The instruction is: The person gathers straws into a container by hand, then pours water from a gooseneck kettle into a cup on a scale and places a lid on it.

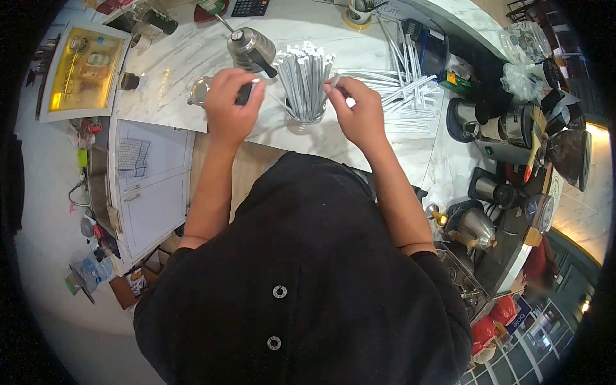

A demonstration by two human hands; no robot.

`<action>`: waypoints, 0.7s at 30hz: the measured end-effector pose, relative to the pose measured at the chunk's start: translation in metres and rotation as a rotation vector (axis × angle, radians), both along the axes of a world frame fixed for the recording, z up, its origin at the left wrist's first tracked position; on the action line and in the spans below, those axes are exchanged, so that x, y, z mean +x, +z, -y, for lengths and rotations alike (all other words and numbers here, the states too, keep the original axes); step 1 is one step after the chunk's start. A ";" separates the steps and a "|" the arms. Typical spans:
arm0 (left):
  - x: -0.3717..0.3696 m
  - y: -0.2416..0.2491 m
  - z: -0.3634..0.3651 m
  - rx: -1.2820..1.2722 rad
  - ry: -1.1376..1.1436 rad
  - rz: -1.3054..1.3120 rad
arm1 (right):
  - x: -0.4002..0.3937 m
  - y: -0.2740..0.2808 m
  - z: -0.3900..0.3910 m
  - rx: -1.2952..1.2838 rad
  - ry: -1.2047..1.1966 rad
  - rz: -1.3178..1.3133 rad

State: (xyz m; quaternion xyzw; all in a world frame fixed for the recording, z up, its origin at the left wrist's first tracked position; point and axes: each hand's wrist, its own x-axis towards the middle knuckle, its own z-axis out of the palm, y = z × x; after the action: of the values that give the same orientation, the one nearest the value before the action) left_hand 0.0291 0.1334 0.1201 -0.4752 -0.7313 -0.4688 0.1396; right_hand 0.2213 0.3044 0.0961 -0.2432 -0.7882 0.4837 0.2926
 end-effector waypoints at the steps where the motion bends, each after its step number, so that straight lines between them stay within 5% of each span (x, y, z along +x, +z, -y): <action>1: -0.003 -0.008 -0.008 -0.054 -0.031 -0.061 | -0.004 -0.012 -0.001 -0.001 -0.005 0.049; 13: 0.014 -0.062 -0.037 -0.177 0.021 0.295 | -0.015 -0.045 -0.008 0.299 -0.027 0.318; 21: 0.081 -0.045 -0.015 0.112 0.005 0.046 | 0.075 -0.077 -0.062 0.039 -0.228 0.346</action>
State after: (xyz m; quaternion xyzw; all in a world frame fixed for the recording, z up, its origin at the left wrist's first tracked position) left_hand 0.1105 0.1485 0.0747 -0.4539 -0.7083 -0.5193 0.1503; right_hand 0.2966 0.3668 0.0193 -0.4046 -0.8032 0.3832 0.2104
